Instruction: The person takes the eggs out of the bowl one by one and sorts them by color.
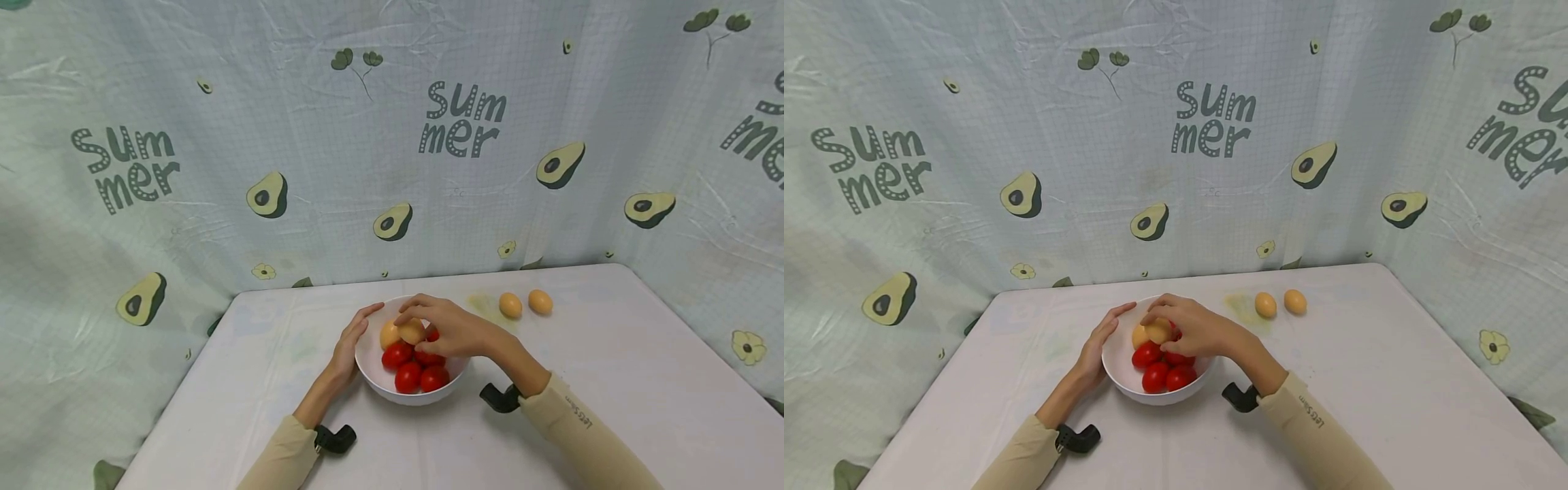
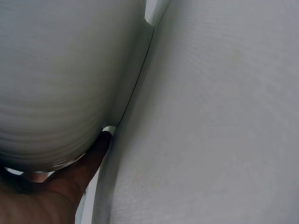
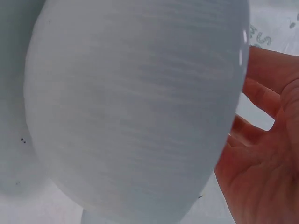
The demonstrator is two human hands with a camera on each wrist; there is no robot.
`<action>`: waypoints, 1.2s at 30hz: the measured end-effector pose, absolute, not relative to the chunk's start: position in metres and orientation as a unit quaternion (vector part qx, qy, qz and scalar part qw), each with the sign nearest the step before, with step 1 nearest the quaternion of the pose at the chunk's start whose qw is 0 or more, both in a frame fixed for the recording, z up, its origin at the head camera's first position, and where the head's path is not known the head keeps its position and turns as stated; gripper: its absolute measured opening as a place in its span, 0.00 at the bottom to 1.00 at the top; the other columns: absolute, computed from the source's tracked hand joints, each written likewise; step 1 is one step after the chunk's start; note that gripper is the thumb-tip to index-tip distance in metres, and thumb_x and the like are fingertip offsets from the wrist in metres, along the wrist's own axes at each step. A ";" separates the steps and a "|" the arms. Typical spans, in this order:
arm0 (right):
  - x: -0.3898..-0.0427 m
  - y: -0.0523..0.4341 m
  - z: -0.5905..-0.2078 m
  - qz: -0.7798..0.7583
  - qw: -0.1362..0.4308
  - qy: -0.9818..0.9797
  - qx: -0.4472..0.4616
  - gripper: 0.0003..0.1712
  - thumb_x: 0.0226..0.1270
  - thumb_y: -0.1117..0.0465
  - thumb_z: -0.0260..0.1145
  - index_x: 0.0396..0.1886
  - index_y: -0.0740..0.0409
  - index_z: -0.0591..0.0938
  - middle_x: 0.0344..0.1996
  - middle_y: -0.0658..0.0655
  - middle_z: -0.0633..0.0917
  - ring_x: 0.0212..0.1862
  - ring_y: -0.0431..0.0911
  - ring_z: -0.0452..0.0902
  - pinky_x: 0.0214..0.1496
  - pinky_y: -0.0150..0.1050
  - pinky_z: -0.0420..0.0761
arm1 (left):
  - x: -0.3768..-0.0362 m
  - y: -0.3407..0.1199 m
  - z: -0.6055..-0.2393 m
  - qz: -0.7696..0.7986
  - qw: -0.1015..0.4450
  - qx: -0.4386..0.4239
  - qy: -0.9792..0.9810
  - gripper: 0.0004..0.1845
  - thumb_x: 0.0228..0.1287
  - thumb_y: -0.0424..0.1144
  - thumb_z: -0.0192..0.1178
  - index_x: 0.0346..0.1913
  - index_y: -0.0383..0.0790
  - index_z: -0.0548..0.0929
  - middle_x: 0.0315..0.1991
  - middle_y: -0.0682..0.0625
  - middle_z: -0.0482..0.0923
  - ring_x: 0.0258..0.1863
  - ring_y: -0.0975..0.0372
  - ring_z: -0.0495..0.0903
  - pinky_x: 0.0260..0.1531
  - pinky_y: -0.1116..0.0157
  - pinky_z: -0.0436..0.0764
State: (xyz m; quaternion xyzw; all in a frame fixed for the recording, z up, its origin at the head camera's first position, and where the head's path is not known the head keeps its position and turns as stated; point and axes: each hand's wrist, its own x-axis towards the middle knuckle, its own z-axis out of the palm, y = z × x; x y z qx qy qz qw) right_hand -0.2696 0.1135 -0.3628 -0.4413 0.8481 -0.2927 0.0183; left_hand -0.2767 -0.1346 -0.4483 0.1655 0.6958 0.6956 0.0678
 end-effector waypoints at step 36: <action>-0.285 0.175 -0.345 -0.329 -0.035 0.861 -0.387 0.29 0.61 0.72 0.74 0.63 0.62 0.80 0.60 0.59 0.83 0.59 0.53 0.80 0.52 0.40 0.88 | -0.275 -0.134 -0.449 0.698 0.062 0.169 0.693 0.28 0.83 0.42 0.30 0.79 0.41 0.62 0.81 0.43 0.58 0.81 0.48 0.57 0.81 0.50 0.53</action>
